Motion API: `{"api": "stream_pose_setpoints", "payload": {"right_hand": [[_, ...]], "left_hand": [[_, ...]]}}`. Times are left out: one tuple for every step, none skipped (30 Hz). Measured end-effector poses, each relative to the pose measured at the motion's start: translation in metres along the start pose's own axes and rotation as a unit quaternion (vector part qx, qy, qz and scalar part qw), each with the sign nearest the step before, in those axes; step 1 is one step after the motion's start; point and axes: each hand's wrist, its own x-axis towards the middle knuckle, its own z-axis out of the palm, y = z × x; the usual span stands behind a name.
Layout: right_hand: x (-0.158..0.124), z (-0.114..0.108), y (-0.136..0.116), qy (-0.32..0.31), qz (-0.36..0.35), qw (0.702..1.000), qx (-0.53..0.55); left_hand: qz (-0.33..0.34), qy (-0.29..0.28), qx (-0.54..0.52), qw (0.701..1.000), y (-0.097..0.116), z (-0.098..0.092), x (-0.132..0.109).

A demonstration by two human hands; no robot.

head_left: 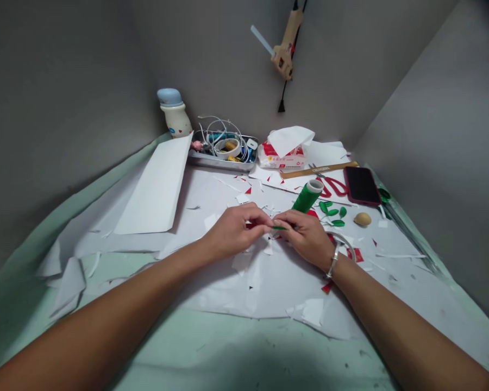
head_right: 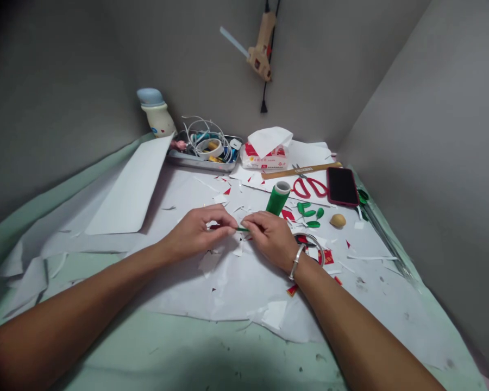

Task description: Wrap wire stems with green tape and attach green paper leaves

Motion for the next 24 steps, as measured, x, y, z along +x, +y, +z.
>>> {"api": "stream_pose_setpoints", "payload": {"right_hand": [[-0.001, 0.002, 0.0, -0.019, -0.013, 1.0, -0.005], [-0.001, 0.003, -0.001, -0.038, -0.031, 0.999, -0.015], [-0.003, 0.004, -0.003, -0.054, -0.052, 0.997, -0.031], [-0.004, 0.005, -0.007, -0.065, -0.075, 0.994, -0.048], [-0.005, 0.005, -0.01, -0.071, -0.096, 0.99, -0.068], [-0.006, 0.005, -0.014, -0.068, -0.116, 0.987, -0.088], [-0.007, 0.004, -0.018, -0.055, -0.134, 0.984, -0.105], [-0.007, 0.003, -0.021, -0.035, -0.146, 0.982, -0.118], [-0.007, 0.001, -0.023, -0.013, -0.152, 0.98, -0.126], [-0.006, 0.0, -0.024, 0.006, -0.15, 0.98, -0.129], [-0.006, -0.002, -0.024, 0.022, -0.141, 0.982, -0.124], [-0.004, -0.003, -0.022, 0.034, -0.127, 0.985, -0.113], [-0.003, -0.004, -0.019, 0.045, -0.107, 0.988, -0.098], [-0.002, -0.004, -0.015, 0.053, -0.085, 0.992, -0.08], [-0.001, -0.005, -0.011, 0.062, -0.063, 0.994, -0.062], [0.0, -0.004, -0.007, 0.067, -0.043, 0.996, -0.05], [0.0, -0.004, -0.004, 0.067, -0.03, 0.996, -0.043], [0.0, -0.003, -0.001, 0.061, -0.023, 0.997, -0.043], [0.0, -0.002, 0.0, 0.046, -0.026, 0.998, -0.046], [-0.001, 0.0, 0.0, 0.027, -0.035, 0.998, -0.05], [-0.002, 0.001, -0.002, 0.004, -0.05, 0.997, -0.057], [-0.003, 0.002, -0.005, -0.018, -0.067, 0.995, -0.065], [-0.004, 0.003, -0.008, -0.035, -0.086, 0.993, -0.075], [-0.005, 0.004, -0.012, -0.043, -0.103, 0.99, -0.086]], "left_hand": [[-0.014, 0.025, -0.004, 1.0, 0.001, -0.001, 0.001], [-0.027, 0.048, -0.001, 0.998, 0.001, -0.002, 0.001], [-0.035, 0.068, 0.01, 0.997, 0.0, -0.002, 0.002], [-0.039, 0.083, 0.026, 0.995, -0.002, -0.001, 0.002], [-0.04, 0.093, 0.049, 0.994, -0.003, 0.0, 0.002], [-0.04, 0.096, 0.076, 0.992, -0.005, 0.001, 0.002], [-0.038, 0.093, 0.106, 0.989, -0.007, 0.003, 0.001], [-0.035, 0.083, 0.137, 0.986, -0.009, 0.004, 0.0], [-0.028, 0.067, 0.163, 0.984, -0.01, 0.006, 0.0], [-0.018, 0.046, 0.183, 0.982, -0.011, 0.007, -0.001], [-0.002, 0.022, 0.192, 0.981, -0.011, 0.008, -0.002], [0.015, -0.004, 0.192, 0.981, -0.01, 0.009, -0.003], [0.03, -0.025, 0.182, 0.983, -0.009, 0.009, -0.003], [0.041, -0.041, 0.162, 0.985, -0.008, 0.009, -0.004], [0.044, -0.047, 0.137, 0.988, -0.006, 0.008, -0.003], [0.041, -0.043, 0.108, 0.992, -0.004, 0.007, -0.003], [0.032, -0.03, 0.078, 0.996, -0.002, 0.005, -0.002], [0.018, -0.012, 0.05, 0.999, 0.0, 0.004, -0.002], [0.003, 0.007, 0.024, 1.0, 0.002, 0.002, -0.001], [-0.013, 0.028, 0.009, 0.999, 0.003, 0.001, 0.0], [-0.026, 0.051, 0.0, 0.998, 0.003, 0.0, 0.001], [-0.038, 0.073, 0.0, 0.997, 0.002, -0.001, 0.002], [-0.047, 0.095, 0.008, 0.994, 0.0, -0.001, 0.002], [-0.052, 0.111, 0.023, 0.992, -0.002, 0.0, 0.002]]}}
